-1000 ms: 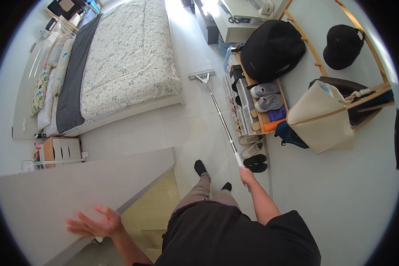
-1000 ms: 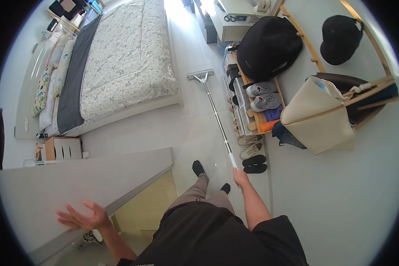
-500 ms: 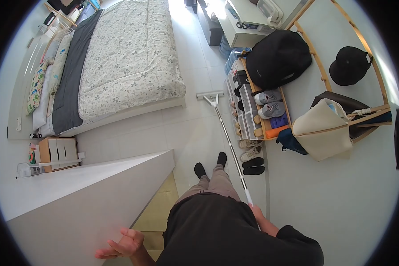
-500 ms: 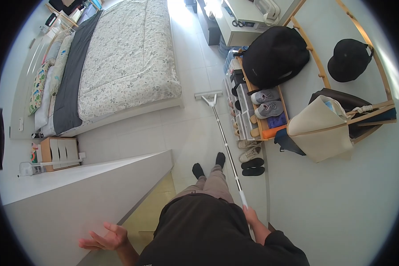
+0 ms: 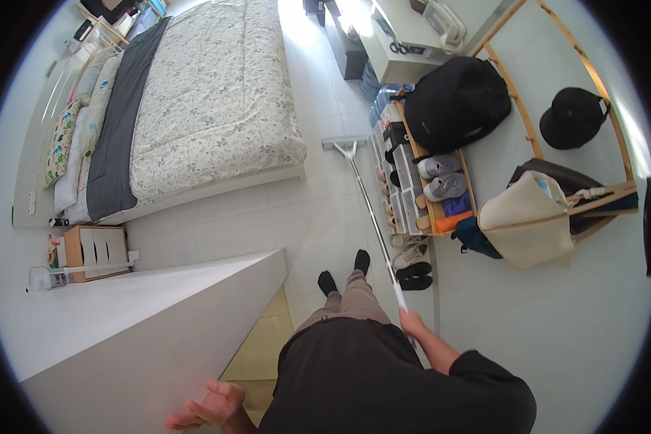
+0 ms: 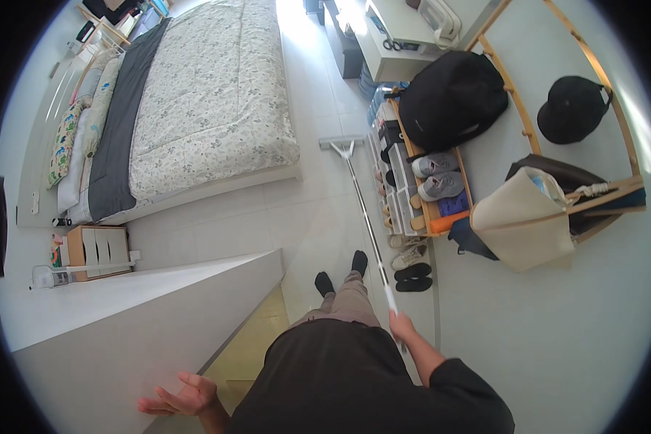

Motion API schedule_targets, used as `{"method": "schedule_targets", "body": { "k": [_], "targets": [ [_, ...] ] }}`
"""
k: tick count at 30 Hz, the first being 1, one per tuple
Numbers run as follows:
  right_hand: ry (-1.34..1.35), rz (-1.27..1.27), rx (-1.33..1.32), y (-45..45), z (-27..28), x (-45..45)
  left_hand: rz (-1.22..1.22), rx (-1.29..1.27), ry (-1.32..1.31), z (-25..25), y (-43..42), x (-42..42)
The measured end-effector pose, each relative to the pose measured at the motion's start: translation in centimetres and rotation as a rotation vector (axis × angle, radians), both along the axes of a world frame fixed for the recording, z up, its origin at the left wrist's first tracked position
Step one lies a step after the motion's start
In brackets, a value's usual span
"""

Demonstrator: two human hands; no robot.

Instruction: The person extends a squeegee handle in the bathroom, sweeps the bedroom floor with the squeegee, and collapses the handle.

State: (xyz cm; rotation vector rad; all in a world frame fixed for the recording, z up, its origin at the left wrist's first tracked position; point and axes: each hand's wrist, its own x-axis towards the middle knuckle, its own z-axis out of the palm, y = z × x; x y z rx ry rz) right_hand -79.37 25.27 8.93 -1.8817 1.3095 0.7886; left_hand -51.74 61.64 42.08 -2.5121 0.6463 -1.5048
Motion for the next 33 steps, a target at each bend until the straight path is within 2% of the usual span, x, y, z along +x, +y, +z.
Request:
{"method": "schedule_targets", "body": {
  "k": [1,2,4,7,8,9,11,12,13,16,18,22,24,25,26,27,28,29,30,31,32,33],
  "targets": [
    [-0.049,0.051,-0.073,0.2,-1.5,-2.4,0.011,0.000,0.007,0.3,-0.5,-0.1],
    [-0.050,0.056,-0.076,0.0,-0.7,-1.9,0.016,0.001,0.018,0.5,-0.8,0.0],
    [0.092,-0.017,0.006,-0.3,1.2,-0.3,0.021,0.004,0.005,0.3,-0.8,0.1],
    [0.088,-0.043,0.043,-3.0,-2.3,4.6,0.013,0.018,0.004,0.5,-0.9,0.3],
    [-0.001,-0.120,0.106,-4.1,-3.3,7.4,0.002,0.022,0.004,0.6,-1.1,0.4],
    [-0.137,-0.124,0.048,-5.4,-6.2,9.6,0.005,0.031,0.009,0.7,-1.3,0.4],
    [-0.169,-0.292,0.220,-7.9,-6.1,17.8,0.050,0.071,0.003,1.0,-1.8,0.6],
    [-0.221,-0.289,0.204,-9.2,-7.4,21.4,0.048,0.077,0.002,1.2,-2.0,0.7],
    [-0.286,-0.270,0.152,-10.9,-10.9,24.6,0.039,0.078,0.004,1.1,-1.9,0.8],
    [-0.202,-0.072,0.096,-14.9,-9.5,34.3,0.080,0.116,0.000,0.4,-1.2,0.1],
    [-0.184,-0.092,0.110,-15.6,-7.6,36.7,0.108,0.142,-0.011,0.1,-1.0,0.6],
    [-0.174,-0.023,0.046,-14.0,-11.1,28.0,0.053,0.160,-0.063,0.0,0.4,0.7],
    [-0.130,0.061,-0.037,-11.2,-14.0,17.2,0.034,0.191,-0.059,-0.2,1.0,0.7],
    [-0.130,0.040,-0.048,-9.0,-11.7,11.4,0.033,0.171,-0.083,-0.4,0.5,0.9],
    [-0.071,-0.009,-0.099,-6.9,-13.0,3.6,0.029,0.158,-0.102,-0.2,0.4,1.0],
    [0.117,-0.066,0.094,-4.6,-5.9,0.1,0.033,0.160,-0.093,0.1,0.7,1.1],
    [0.058,0.068,-0.080,-1.9,-4.6,-7.5,-0.022,0.168,-0.105,0.1,0.9,1.3],
    [0.203,0.099,-0.050,0.3,-1.2,-12.9,-0.079,0.177,-0.120,0.0,1.0,1.6],
    [0.211,0.070,0.037,2.1,1.8,-18.0,-0.075,0.178,-0.120,-0.1,1.0,1.8],
    [0.245,0.206,0.054,3.3,13.8,-9.9,-0.091,0.163,-0.137,-0.3,1.0,1.9],
    [0.250,0.204,0.062,4.6,9.2,-20.0,-0.109,0.151,-0.150,-0.4,0.8,2.1],
    [0.411,0.076,0.033,6.2,6.7,-27.8,-0.112,0.159,-0.144,-0.2,-1.6,1.7]
  ]
}}
